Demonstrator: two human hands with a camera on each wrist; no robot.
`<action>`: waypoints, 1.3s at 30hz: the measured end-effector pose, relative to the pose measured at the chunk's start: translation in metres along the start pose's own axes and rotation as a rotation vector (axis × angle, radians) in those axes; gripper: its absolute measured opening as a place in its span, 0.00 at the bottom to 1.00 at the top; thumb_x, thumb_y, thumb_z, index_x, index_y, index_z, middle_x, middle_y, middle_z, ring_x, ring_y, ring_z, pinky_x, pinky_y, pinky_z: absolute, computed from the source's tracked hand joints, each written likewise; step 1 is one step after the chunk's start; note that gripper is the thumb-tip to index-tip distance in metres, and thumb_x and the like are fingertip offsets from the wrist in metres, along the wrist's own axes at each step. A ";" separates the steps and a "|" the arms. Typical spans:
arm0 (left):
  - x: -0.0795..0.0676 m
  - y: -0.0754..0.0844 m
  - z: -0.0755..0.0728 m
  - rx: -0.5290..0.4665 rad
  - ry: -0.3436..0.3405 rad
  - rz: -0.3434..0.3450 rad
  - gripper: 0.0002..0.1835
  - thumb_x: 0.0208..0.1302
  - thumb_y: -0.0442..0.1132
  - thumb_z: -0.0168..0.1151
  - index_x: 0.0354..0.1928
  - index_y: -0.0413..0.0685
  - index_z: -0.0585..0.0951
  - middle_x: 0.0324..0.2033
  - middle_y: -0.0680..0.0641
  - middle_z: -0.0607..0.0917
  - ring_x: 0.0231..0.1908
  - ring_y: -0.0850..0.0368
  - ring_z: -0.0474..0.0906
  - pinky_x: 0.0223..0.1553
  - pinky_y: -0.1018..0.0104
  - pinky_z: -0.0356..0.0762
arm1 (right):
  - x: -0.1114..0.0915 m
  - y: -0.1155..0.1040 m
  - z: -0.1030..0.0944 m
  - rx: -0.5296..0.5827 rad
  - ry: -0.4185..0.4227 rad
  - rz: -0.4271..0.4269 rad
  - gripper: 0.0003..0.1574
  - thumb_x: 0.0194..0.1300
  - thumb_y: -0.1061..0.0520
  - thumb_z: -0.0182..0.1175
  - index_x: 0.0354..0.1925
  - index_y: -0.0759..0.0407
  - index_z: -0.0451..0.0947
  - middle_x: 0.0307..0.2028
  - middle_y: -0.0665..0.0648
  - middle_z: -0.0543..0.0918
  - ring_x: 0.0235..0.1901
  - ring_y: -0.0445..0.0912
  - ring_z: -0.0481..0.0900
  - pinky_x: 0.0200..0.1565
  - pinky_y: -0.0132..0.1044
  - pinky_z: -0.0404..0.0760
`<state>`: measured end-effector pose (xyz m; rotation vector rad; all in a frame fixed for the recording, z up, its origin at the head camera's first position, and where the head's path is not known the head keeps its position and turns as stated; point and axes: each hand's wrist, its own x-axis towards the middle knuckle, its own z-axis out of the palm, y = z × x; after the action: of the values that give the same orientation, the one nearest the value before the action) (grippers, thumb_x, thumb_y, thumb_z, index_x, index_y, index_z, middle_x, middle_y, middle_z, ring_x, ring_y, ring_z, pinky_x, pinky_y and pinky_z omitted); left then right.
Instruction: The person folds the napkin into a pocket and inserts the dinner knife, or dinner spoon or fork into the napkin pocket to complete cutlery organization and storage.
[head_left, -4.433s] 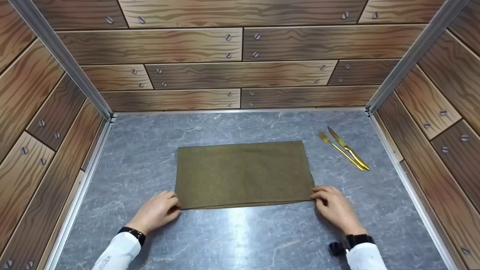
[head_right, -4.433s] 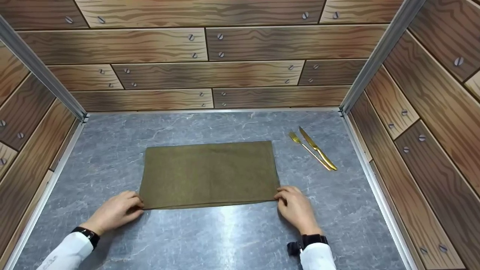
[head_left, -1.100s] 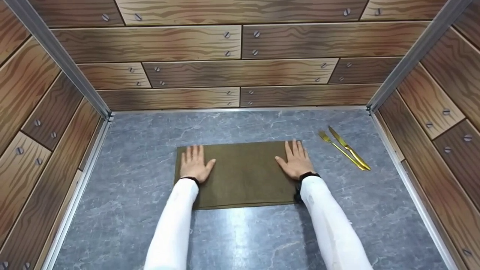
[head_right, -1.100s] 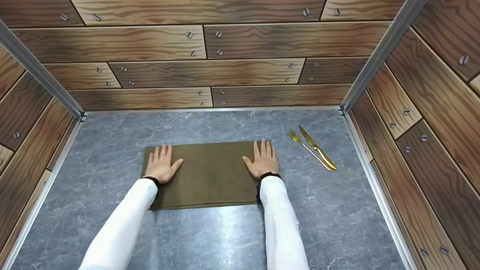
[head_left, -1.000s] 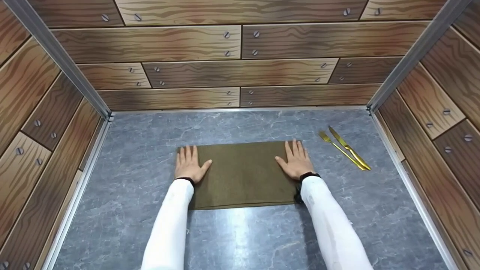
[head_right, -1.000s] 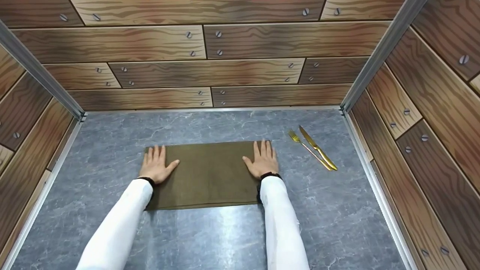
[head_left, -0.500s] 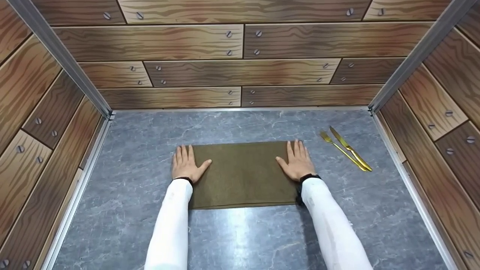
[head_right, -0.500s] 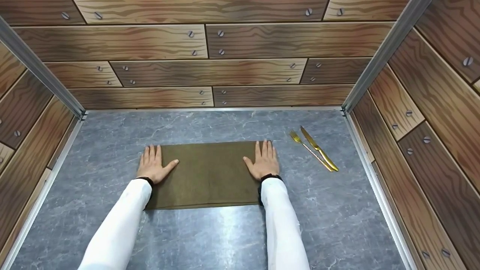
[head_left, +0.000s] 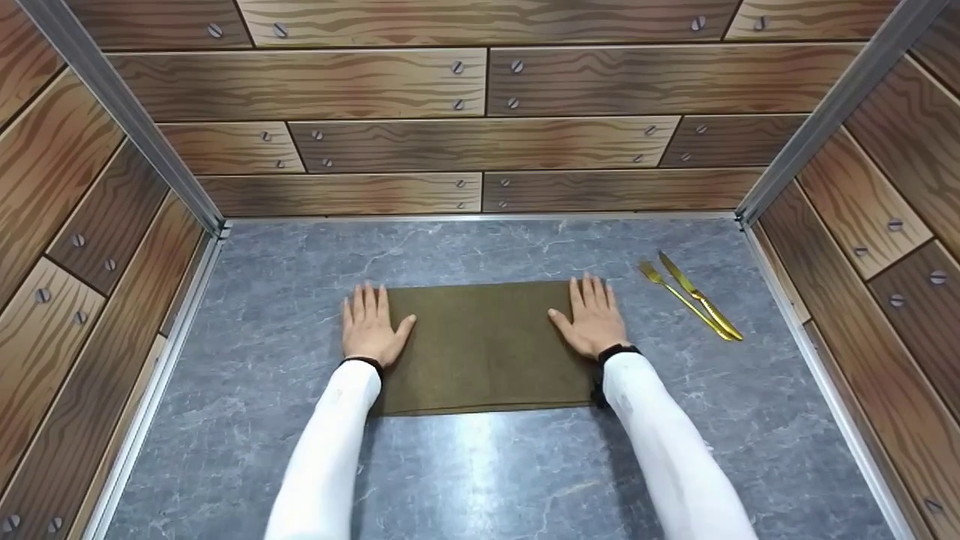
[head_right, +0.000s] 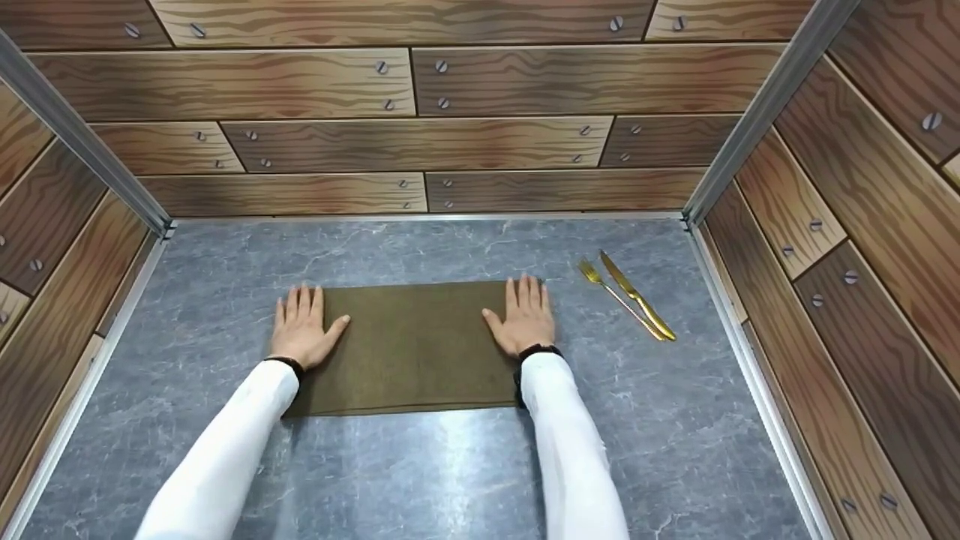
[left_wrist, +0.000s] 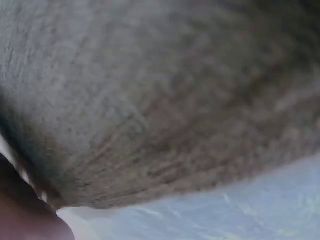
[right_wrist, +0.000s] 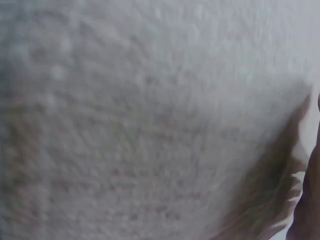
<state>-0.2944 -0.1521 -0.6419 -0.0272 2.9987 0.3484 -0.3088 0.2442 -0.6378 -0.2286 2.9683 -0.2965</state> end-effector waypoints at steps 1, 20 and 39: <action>-0.001 0.004 -0.001 0.011 0.020 0.021 0.47 0.68 0.71 0.37 0.78 0.47 0.44 0.78 0.39 0.41 0.77 0.43 0.31 0.76 0.45 0.26 | -0.002 -0.005 -0.002 -0.003 0.009 -0.018 0.53 0.72 0.26 0.31 0.78 0.59 0.36 0.77 0.66 0.37 0.77 0.60 0.33 0.76 0.56 0.31; -0.084 -0.003 0.024 -0.105 0.071 0.240 0.40 0.72 0.60 0.47 0.76 0.44 0.53 0.77 0.37 0.49 0.77 0.39 0.41 0.75 0.41 0.39 | -0.083 -0.001 0.028 0.059 0.054 -0.203 0.51 0.73 0.33 0.41 0.76 0.64 0.43 0.77 0.65 0.43 0.77 0.60 0.40 0.75 0.56 0.42; -0.088 -0.010 0.035 -0.057 0.139 0.267 0.38 0.71 0.63 0.45 0.76 0.52 0.55 0.77 0.41 0.51 0.76 0.40 0.44 0.75 0.40 0.39 | -0.091 0.004 0.030 0.084 0.109 -0.206 0.47 0.73 0.35 0.44 0.77 0.58 0.46 0.77 0.63 0.46 0.77 0.62 0.41 0.74 0.59 0.41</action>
<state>-0.2028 -0.1537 -0.6668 0.3612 3.1327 0.4772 -0.2159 0.2579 -0.6555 -0.5249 3.0340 -0.4713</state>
